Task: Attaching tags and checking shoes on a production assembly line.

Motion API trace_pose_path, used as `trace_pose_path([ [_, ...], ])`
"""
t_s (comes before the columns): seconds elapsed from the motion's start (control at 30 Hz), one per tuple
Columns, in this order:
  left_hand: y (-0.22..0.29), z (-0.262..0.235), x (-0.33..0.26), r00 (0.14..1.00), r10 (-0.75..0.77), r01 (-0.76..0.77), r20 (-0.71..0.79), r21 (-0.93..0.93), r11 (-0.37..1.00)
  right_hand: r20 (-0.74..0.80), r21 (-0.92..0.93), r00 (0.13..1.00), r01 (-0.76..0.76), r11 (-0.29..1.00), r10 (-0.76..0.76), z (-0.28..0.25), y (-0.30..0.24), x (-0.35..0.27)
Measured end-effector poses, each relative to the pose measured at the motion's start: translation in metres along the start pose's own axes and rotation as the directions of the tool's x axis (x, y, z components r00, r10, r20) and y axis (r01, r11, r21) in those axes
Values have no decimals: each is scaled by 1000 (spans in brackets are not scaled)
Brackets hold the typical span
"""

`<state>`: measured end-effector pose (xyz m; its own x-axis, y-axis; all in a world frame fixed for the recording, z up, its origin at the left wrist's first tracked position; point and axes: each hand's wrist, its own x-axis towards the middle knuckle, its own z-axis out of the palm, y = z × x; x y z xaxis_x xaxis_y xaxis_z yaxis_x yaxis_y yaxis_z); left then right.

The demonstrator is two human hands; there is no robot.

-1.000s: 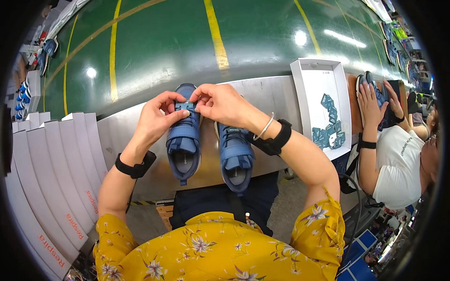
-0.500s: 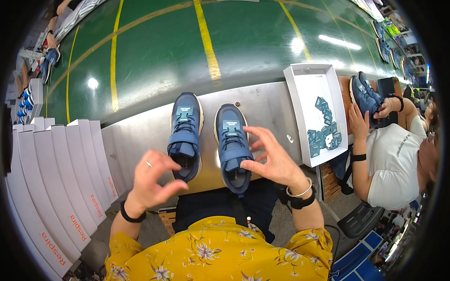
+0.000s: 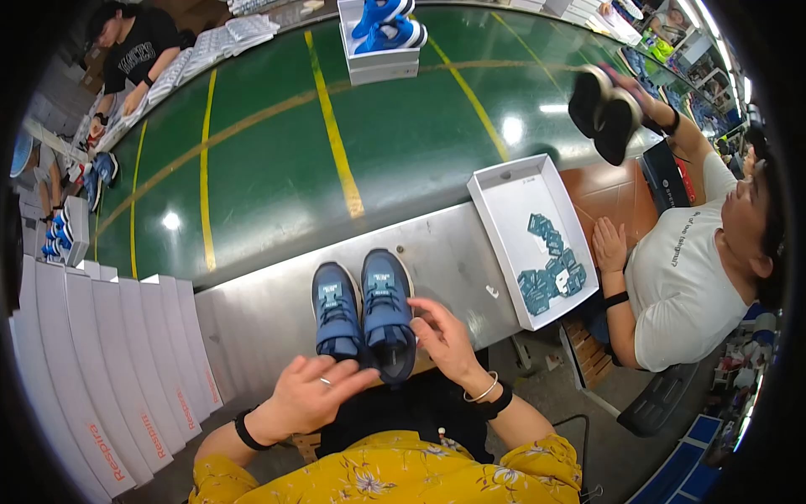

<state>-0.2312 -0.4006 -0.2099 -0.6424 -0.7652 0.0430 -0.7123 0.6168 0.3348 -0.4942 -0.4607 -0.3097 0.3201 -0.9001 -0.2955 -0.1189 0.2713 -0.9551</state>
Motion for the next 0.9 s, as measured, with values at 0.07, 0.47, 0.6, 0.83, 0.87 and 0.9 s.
trace_pose_path([
  [0.07, -1, -6, 17, 993, 102, -109, 62, 125, 986, 28, 190, 994, -105, 976, 101, 2, 16, 3],
  [0.47, -84, -46, 111, 998, 69, -66, -14, 143, 987, -517, 1, 847, 141, 990, -120, 17, 78, 23],
  [0.6, -166, -72, 165, 899, -138, 161, -415, 22, 987, -554, -106, 823, 86, 991, -131, 16, 61, 21],
  [0.83, -371, -140, 208, 408, -862, 862, -302, -185, 473, -524, -248, 827, 81, 965, -204, 21, 47, 24],
  [0.87, -398, -140, 211, 320, -889, 910, -329, -156, 385, -513, -267, 833, 76, 961, -208, 21, 47, 24],
  [0.9, -409, -141, 220, 251, -904, 940, -345, -136, 313, -526, -292, 823, 62, 954, -214, 20, 49, 23],
])
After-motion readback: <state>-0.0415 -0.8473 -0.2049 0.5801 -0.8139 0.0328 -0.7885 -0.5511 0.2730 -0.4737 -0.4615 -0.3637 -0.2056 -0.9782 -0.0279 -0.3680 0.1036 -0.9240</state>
